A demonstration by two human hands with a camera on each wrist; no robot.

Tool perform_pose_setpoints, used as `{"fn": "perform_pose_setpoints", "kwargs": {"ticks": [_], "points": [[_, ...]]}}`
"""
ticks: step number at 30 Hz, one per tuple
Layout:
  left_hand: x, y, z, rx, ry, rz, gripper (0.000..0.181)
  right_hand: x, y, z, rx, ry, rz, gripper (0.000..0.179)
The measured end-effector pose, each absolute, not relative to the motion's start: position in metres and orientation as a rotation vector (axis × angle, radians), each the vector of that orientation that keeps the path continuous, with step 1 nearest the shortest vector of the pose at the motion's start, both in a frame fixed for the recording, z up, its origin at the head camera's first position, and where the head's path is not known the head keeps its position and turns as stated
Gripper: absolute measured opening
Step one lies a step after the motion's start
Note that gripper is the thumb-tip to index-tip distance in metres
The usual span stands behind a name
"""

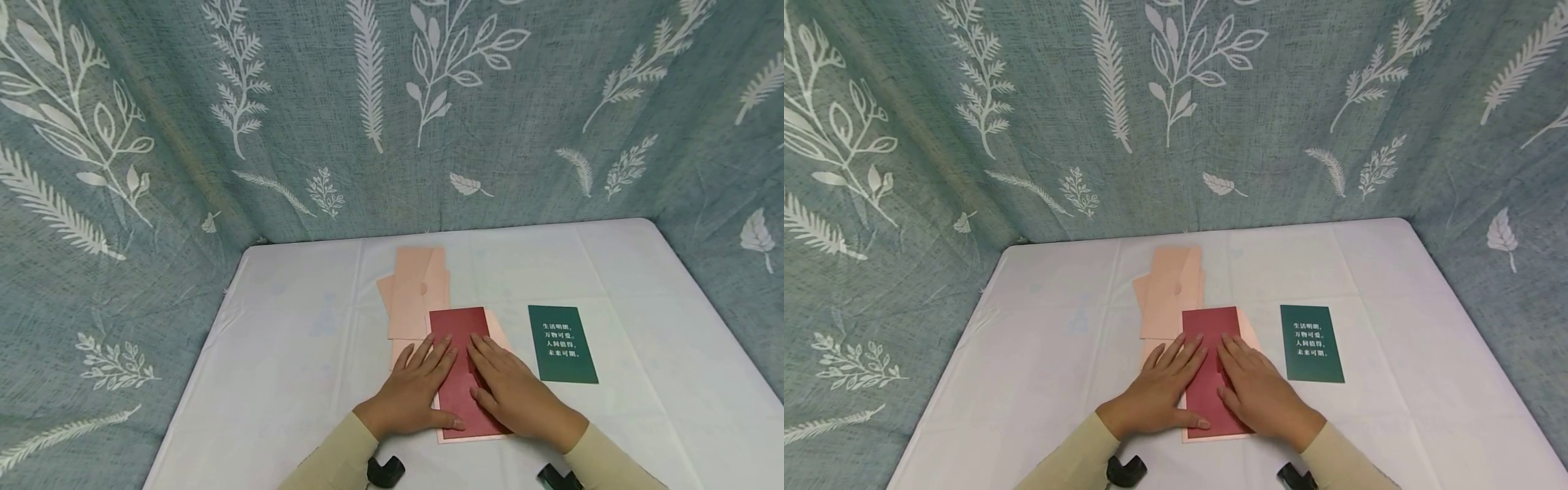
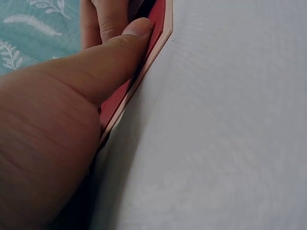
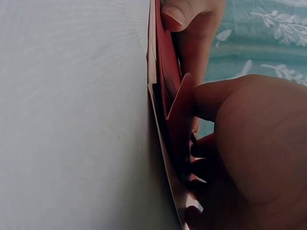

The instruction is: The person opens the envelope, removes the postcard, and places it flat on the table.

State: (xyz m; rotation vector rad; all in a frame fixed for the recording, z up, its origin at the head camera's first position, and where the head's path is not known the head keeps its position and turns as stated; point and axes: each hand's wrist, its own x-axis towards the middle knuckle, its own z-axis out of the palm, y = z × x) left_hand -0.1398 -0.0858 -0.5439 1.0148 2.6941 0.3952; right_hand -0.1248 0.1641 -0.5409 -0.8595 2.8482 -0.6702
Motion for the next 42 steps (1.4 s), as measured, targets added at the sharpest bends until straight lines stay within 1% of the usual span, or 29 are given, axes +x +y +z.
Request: {"fn": "perform_pose_setpoints", "kwargs": {"ticks": [21,32,42], "points": [[-0.138,-0.086,-0.543,1.007,2.694,0.380,0.117,-0.124,0.175,-0.531,-0.813,2.743,-0.858,0.068],[-0.138,-0.086,-0.541,0.997,2.688,0.389,0.116,-0.121,0.182,-0.524,-0.789,2.714,-0.913,0.063],[-0.139,-0.086,-0.541,1.004,2.681,0.399,0.116,-0.121,0.189,-0.524,-0.755,2.722,-0.936,0.065]]}}
